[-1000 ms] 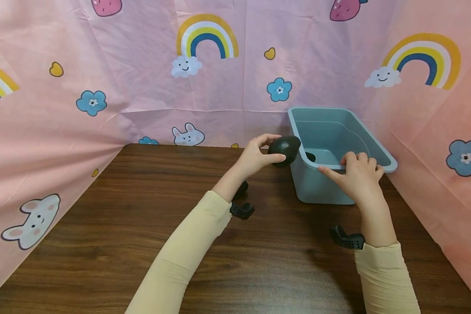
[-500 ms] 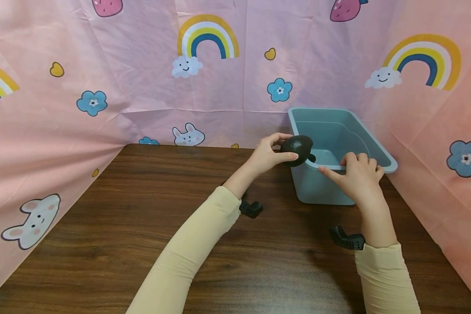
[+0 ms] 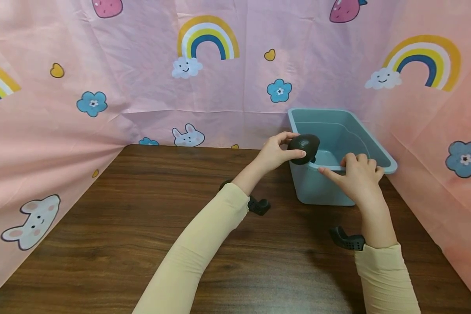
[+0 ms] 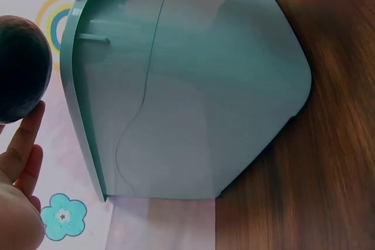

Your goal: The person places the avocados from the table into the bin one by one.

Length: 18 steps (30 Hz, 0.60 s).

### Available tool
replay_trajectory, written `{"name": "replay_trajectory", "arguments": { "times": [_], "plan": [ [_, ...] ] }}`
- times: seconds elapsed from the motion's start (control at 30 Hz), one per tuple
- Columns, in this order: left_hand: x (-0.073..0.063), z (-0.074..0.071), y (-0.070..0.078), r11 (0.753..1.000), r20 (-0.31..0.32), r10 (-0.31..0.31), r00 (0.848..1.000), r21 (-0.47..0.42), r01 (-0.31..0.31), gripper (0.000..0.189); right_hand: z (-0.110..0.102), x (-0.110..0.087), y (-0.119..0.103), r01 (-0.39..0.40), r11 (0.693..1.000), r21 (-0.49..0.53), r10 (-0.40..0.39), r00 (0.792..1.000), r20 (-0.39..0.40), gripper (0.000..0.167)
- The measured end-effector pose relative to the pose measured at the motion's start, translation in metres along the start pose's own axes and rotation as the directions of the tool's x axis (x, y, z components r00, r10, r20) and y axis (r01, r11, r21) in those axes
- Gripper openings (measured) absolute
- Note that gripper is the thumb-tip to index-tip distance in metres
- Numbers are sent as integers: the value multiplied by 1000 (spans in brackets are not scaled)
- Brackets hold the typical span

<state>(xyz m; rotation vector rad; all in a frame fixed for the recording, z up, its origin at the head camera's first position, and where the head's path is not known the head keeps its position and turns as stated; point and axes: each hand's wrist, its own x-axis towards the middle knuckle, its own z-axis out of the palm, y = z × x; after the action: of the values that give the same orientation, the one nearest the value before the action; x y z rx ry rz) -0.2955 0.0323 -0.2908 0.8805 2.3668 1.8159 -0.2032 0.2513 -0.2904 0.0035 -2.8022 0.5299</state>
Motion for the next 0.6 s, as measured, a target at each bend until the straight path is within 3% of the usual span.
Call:
{"name": "replay_trajectory", "arguments": {
  "times": [0.6],
  "plan": [
    [15, 12, 5, 999, -18, -44, 999, 28, 44, 54, -1, 0, -2, -1, 1000, -1, 1, 1000, -3, 75]
  ]
}}
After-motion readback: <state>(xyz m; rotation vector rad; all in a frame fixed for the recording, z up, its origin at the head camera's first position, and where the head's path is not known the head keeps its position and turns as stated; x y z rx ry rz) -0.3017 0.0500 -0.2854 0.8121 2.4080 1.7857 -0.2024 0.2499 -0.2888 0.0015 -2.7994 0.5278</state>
